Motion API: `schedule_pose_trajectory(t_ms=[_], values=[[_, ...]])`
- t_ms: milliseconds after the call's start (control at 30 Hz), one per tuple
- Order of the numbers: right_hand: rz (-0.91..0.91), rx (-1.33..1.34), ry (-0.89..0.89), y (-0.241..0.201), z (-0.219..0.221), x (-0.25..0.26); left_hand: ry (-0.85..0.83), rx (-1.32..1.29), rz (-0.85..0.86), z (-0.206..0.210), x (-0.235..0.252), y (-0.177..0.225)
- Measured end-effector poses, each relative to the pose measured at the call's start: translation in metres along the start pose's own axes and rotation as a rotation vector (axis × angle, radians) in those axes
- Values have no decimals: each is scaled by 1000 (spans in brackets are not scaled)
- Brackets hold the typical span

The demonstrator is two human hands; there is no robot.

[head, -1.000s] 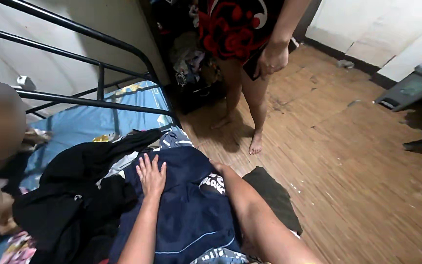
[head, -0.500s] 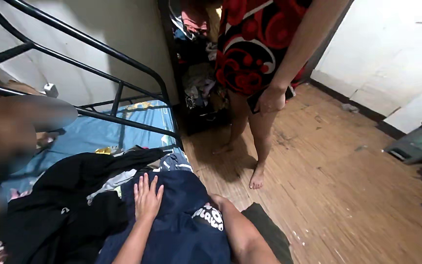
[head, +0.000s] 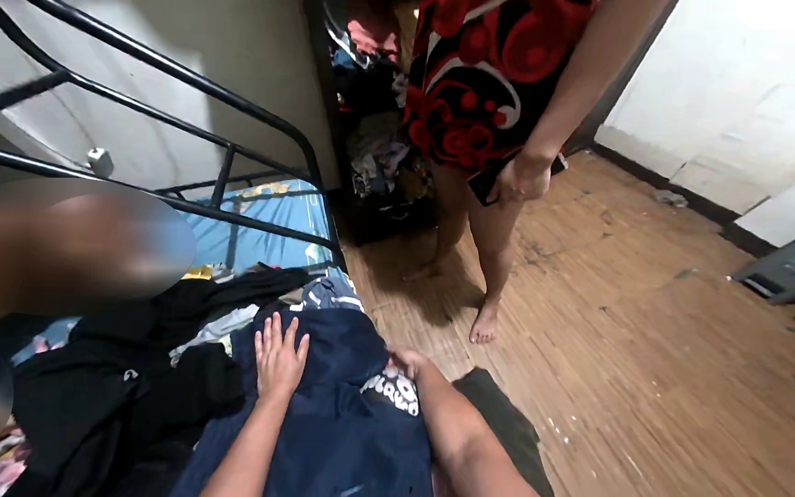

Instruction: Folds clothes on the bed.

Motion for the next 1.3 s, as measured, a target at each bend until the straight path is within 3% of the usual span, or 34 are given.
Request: schedule_pose_trajectory(t_ms=[133,200,267,367,500,633,767,867,967,1167,1300], values=[[-125,475,120,-23,-18,-21,-58,-4,-10,1,-3,-1],[-259,704,71,-41,-22,-25,-64,-8,-14,4,-3,-2],[-252,811,11,-43,-15,-26,-63,-6,-13,5,-3,-2],[-42,877,-34,-18,4,-18,-63,10,-12,7,-5,-3],[-73,896,-93,-31,4,-19,-90,9,-17,8,-5,-2],[-76,1042,11,-26,-16,-11,-92,15,-18,8,-5,-2],[-298,1213,105,-39,-42,-19,-113,29,-23,11,-4,-2],[-472,1204,-79,-64,-42,-30,-105,19,-28,11,-3,-4],[-467,1159,-176,-70,-32,-34,-105,20,-29,10,-2,-4],[-456,1327,140,-46,-68,-19,-85,21,-17,10,-3,-3],[-339,1274,312,-21,-73,-4,-91,13,-20,9,-3,-1]])
Point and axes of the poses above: each hand's wrist, its own x-axis towards the middle knuckle, its own z-axis out of the palm, y = z × x, the point moved 8 cm from there along x, towards the middle knuckle, and after that the axes turned 8 degrees about z, right-handed, at the moved point
